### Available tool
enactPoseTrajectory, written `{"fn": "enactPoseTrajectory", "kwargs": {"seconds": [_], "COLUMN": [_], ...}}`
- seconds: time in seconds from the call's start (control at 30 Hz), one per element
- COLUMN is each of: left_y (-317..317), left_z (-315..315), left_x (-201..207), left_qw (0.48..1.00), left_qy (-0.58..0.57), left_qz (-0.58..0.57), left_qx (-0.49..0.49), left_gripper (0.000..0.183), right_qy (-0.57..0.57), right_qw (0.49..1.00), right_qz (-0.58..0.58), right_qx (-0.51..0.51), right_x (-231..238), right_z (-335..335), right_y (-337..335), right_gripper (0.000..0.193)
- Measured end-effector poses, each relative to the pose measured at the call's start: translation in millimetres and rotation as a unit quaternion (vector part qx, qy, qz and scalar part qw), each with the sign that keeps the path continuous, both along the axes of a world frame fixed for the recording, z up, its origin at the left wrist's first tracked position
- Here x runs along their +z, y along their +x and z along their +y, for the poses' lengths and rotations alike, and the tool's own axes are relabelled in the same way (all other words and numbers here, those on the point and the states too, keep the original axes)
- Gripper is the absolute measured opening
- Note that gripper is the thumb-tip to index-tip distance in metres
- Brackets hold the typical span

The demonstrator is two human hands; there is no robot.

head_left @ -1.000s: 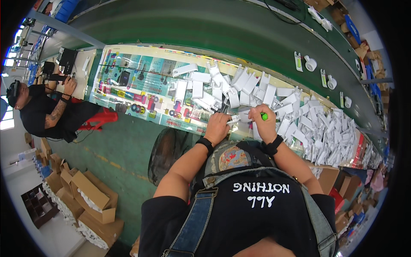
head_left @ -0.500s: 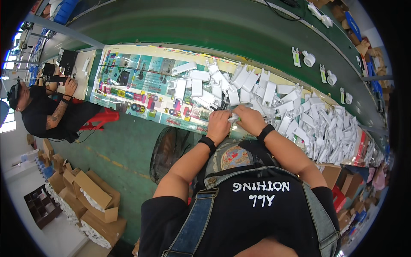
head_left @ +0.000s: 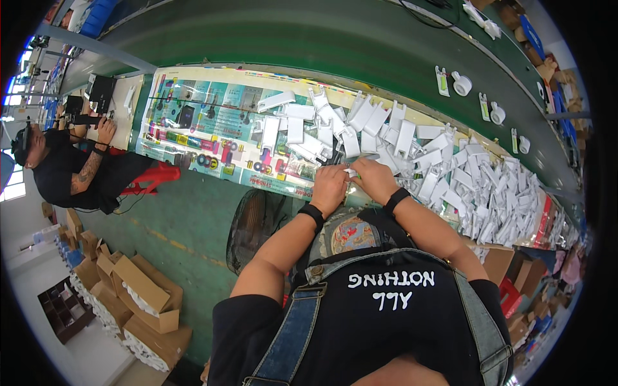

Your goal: The recorder is assembling small portable hand fans by attaching plastic components and internal battery parts.

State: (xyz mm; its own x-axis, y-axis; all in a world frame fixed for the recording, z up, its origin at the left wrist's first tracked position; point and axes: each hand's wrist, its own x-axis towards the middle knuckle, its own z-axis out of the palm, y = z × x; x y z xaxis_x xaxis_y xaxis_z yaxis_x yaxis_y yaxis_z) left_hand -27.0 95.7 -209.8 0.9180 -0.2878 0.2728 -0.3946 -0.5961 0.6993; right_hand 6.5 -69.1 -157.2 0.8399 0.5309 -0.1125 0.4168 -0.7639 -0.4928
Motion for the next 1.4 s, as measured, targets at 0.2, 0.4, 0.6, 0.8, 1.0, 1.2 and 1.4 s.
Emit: {"fn": "enactPoseTrajectory", "kwargs": {"seconds": [0.2, 0.4, 0.6, 0.8, 1.0, 1.2, 1.4], "left_y": [0.9, 1.4, 4.6, 5.1, 5.1, 6.6, 9.9], "left_z": [1.3, 3.5, 3.8, 2.6, 2.8, 4.0, 4.3], "left_x": [7.2, 5.5, 5.1, 5.6, 5.0, 2.3, 5.0], "left_qw": [0.996, 0.995, 0.998, 0.997, 0.998, 0.998, 0.998], "left_qy": [0.004, -0.018, -0.022, -0.003, 0.003, 0.011, 0.017], "left_qz": [0.085, 0.092, 0.065, 0.07, 0.067, 0.063, 0.064], "left_qx": [0.019, 0.02, 0.01, 0.014, 0.01, -0.001, -0.007], "left_gripper": [0.032, 0.035, 0.034, 0.034, 0.032, 0.028, 0.026], "right_qy": [0.0, 0.04, 0.043, 0.042, 0.049, 0.052, 0.054], "right_qw": [1.0, 0.999, 0.999, 0.999, 0.999, 0.999, 0.998], "right_qz": [0.008, -0.012, -0.002, -0.001, 0.002, 0.014, 0.019], "right_qx": [-0.013, -0.008, -0.01, -0.006, -0.005, -0.005, -0.002], "right_x": [4.2, -0.4, 0.2, -3.9, -7.1, -7.2, -4.0], "right_z": [1.6, 0.8, 3.3, 4.4, 4.6, 3.8, 3.5], "right_y": [-0.9, -1.7, -0.5, 0.2, -0.3, 0.8, 3.6], "right_gripper": [0.025, 0.024, 0.025, 0.025, 0.025, 0.024, 0.023]}}
